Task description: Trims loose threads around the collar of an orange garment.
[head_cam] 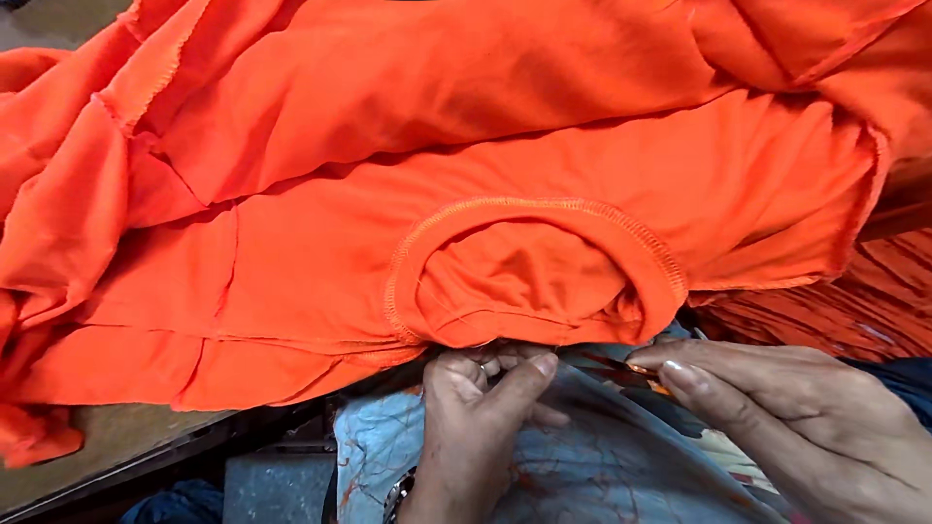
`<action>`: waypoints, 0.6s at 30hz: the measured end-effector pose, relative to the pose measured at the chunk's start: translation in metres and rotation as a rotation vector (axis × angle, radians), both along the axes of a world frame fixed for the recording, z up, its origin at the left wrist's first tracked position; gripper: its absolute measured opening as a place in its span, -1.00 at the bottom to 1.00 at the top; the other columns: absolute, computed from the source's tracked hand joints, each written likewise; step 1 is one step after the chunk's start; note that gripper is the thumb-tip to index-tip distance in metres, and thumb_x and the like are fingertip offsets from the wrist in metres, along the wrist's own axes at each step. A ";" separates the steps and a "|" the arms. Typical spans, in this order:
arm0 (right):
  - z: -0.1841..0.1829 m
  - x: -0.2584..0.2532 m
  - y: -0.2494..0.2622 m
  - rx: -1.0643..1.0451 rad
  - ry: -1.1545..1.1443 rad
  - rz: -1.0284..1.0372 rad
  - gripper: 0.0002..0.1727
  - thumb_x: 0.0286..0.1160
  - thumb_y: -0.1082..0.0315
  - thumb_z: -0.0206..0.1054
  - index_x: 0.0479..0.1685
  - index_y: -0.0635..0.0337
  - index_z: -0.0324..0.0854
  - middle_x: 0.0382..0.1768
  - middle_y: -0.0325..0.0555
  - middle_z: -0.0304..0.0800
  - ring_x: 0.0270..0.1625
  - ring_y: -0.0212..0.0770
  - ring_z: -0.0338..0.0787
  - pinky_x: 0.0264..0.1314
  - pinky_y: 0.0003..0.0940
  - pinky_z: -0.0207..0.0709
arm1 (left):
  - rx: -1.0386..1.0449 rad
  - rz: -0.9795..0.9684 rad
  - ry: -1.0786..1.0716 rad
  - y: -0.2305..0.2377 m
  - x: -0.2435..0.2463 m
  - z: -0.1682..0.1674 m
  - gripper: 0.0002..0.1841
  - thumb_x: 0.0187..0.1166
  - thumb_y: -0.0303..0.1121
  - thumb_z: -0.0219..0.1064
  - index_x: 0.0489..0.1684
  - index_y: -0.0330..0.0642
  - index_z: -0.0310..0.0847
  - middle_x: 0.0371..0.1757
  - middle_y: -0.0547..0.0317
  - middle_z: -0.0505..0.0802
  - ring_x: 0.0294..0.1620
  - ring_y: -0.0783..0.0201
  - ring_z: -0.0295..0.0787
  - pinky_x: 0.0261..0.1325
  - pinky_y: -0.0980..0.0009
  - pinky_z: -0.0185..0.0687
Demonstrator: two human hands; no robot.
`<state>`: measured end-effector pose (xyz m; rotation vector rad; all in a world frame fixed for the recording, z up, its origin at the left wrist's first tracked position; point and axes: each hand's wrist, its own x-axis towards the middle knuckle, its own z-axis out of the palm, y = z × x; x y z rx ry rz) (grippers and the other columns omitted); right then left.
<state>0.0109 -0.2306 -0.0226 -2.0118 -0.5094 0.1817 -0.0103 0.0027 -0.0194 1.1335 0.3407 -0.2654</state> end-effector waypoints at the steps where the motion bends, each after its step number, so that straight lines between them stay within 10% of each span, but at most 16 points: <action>1: -0.001 0.000 -0.001 -0.002 0.003 -0.006 -0.58 0.85 0.05 0.03 -0.09 0.00 0.81 -0.35 -0.46 0.78 -0.35 -0.64 0.64 -0.31 -0.68 0.51 | -0.002 0.005 -0.006 0.000 0.001 -0.002 -0.86 0.54 -0.53 0.40 -0.09 -0.44 0.76 -0.17 -0.21 0.87 -0.35 0.07 0.90 -0.31 0.16 0.93; 18: -0.005 0.003 0.012 -0.036 -0.095 -0.049 -0.61 0.81 0.05 0.05 -0.36 -0.13 0.71 -0.50 -0.60 0.62 -0.44 -0.71 0.54 -0.43 -0.77 0.38 | 0.010 0.012 0.019 -0.005 0.000 0.000 -0.88 0.59 -0.54 0.35 -0.19 -0.43 0.78 -0.32 -0.13 0.86 -0.46 0.16 0.89 -0.42 0.24 0.90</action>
